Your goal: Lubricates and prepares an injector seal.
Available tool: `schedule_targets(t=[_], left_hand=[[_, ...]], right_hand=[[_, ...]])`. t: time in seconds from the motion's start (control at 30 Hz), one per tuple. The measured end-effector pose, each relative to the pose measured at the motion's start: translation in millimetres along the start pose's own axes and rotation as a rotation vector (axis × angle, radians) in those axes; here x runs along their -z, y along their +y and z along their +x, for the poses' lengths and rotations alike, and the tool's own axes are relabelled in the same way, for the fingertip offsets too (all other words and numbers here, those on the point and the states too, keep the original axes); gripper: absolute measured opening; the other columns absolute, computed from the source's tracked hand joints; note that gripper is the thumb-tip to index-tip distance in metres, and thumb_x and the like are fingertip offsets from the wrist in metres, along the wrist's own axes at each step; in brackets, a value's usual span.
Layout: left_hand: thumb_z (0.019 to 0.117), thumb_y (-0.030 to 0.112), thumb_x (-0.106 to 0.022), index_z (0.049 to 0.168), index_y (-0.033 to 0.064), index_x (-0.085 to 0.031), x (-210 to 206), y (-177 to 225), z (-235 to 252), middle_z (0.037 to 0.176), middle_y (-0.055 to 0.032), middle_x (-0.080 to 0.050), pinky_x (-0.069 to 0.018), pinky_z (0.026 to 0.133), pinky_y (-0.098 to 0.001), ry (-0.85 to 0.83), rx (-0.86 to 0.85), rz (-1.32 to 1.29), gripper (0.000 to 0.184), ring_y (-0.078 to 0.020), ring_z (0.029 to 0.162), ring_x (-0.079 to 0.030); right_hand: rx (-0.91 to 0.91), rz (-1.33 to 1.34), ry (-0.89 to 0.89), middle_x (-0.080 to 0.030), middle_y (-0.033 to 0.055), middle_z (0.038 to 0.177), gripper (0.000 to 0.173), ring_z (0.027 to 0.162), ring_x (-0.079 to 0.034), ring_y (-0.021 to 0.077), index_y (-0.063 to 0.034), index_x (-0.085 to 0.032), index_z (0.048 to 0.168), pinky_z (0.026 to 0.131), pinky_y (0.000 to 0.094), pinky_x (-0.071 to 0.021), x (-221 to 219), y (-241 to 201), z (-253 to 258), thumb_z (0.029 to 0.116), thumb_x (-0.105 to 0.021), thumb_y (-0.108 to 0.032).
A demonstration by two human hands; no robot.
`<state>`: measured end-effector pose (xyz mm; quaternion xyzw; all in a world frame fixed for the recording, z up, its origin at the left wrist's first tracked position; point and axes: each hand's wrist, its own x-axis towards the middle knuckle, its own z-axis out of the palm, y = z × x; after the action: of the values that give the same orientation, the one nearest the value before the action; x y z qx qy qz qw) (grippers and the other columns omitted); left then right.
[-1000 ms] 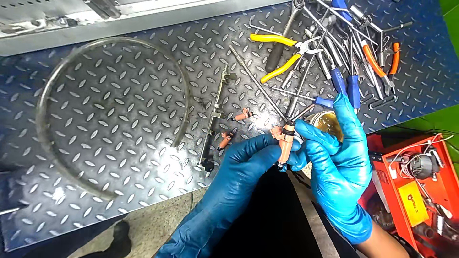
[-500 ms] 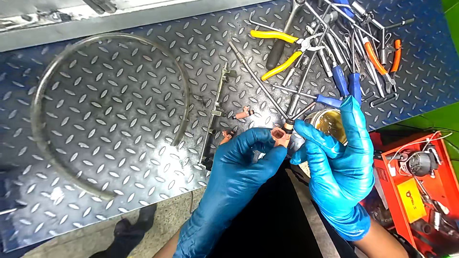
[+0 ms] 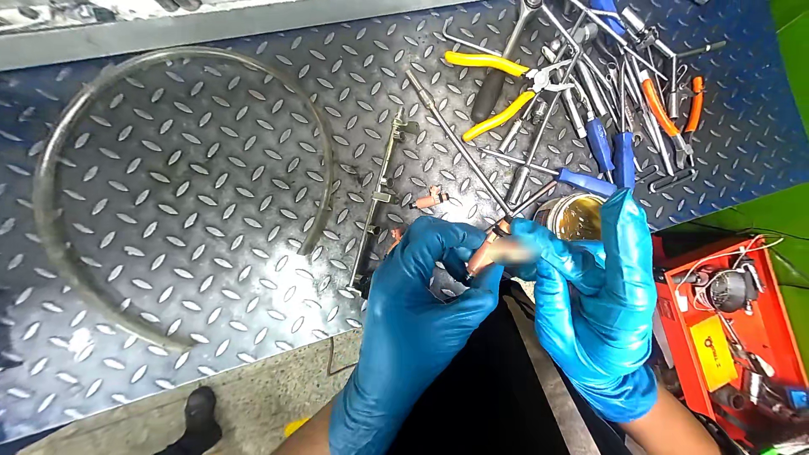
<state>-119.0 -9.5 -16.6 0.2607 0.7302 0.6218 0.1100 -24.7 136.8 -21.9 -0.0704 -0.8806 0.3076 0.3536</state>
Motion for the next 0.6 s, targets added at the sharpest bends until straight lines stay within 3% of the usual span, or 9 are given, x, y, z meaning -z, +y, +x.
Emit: schedule_targets(t=[0.1, 0.2, 0.3, 0.43, 0.47, 0.53, 0.6], left_hand=[[0.0855, 0.017, -0.076, 0.102, 0.0172, -0.070, 0, -4, -4, 0.099, 0.0059, -0.066, -0.0508, 0.078, -0.0221, 0.048, -0.148, 0.280, 0.018, -0.0045, 0.092, -0.061], [0.0901, 0.021, -0.074, 0.107, 0.0143, -0.071, 1, -3, -9, 0.102, -0.0033, -0.066, -0.0476, 0.084, -0.0275, 0.069, -0.283, 0.495, 0.018, -0.0119, 0.096, -0.060], [0.0920, 0.022, -0.072, 0.111, 0.0134, -0.071, 2, -3, -12, 0.101, -0.0072, -0.065, -0.0460, 0.085, -0.0316, 0.044, -0.359, 0.582, 0.021, -0.0172, 0.096, -0.060], [0.0940, 0.022, -0.072, 0.109, 0.0145, -0.073, 3, -1, -11, 0.104, -0.0049, -0.066, -0.0456, 0.089, -0.0287, 0.029, -0.360, 0.561, 0.017, -0.0145, 0.100, -0.059], [0.0940, 0.022, -0.072, 0.110, 0.0147, -0.072, 4, -2, -10, 0.105, -0.0043, -0.066, -0.0458, 0.089, -0.0280, 0.031, -0.352, 0.541, 0.017, -0.0135, 0.102, -0.059], [0.0929, 0.021, -0.073, 0.111, 0.0149, -0.073, 7, -4, -9, 0.107, -0.0040, -0.067, -0.0476, 0.089, -0.0279, 0.040, -0.333, 0.504, 0.019, -0.0123, 0.102, -0.061], [0.0923, 0.022, -0.073, 0.111, 0.0158, -0.073, 8, -7, -8, 0.108, -0.0030, -0.068, -0.0480, 0.088, -0.0276, 0.038, -0.301, 0.475, 0.020, -0.0109, 0.101, -0.061]], right_hand=[[0.105, -0.209, -0.014, -0.071, 0.0041, 0.092, 0.044, 0.075, -0.061, 0.0126, -0.0080, -0.047, 0.143, 0.072, 0.0275, -0.0477, 2, -1, 0, 0.0997, -0.057, -0.014], [0.127, -0.302, -0.023, -0.069, 0.0060, 0.088, 0.038, 0.074, -0.060, 0.0147, -0.0076, -0.054, 0.136, 0.071, 0.0289, -0.0472, 3, -2, 4, 0.0993, -0.056, -0.013], [0.091, -0.314, -0.035, -0.072, 0.0072, 0.087, 0.040, 0.070, -0.061, 0.0155, -0.0047, -0.050, 0.140, 0.068, 0.0308, -0.0477, 4, 2, 6, 0.1006, -0.053, -0.012], [-0.088, -0.140, -0.120, -0.073, 0.0033, 0.095, 0.055, 0.076, -0.067, 0.0126, -0.0078, -0.036, 0.153, 0.068, 0.0319, -0.0562, 22, 14, 10, 0.1014, -0.053, -0.010], [-0.115, -0.094, -0.138, -0.072, 0.0021, 0.097, 0.058, 0.078, -0.068, 0.0104, -0.0073, -0.032, 0.156, 0.069, 0.0304, -0.0591, 31, 21, 11, 0.1017, -0.053, -0.011], [-0.117, -0.150, -0.198, -0.073, 0.0022, 0.107, 0.066, 0.092, -0.070, 0.0102, -0.0070, -0.025, 0.158, 0.083, 0.0317, -0.0587, 50, 40, 5, 0.1000, -0.056, -0.014], [-0.089, -0.338, -0.333, -0.071, 0.0054, 0.119, 0.081, 0.105, -0.064, 0.0194, -0.0072, -0.019, 0.162, 0.095, 0.0414, -0.0454, 64, 61, -8, 0.0961, -0.063, -0.024]])
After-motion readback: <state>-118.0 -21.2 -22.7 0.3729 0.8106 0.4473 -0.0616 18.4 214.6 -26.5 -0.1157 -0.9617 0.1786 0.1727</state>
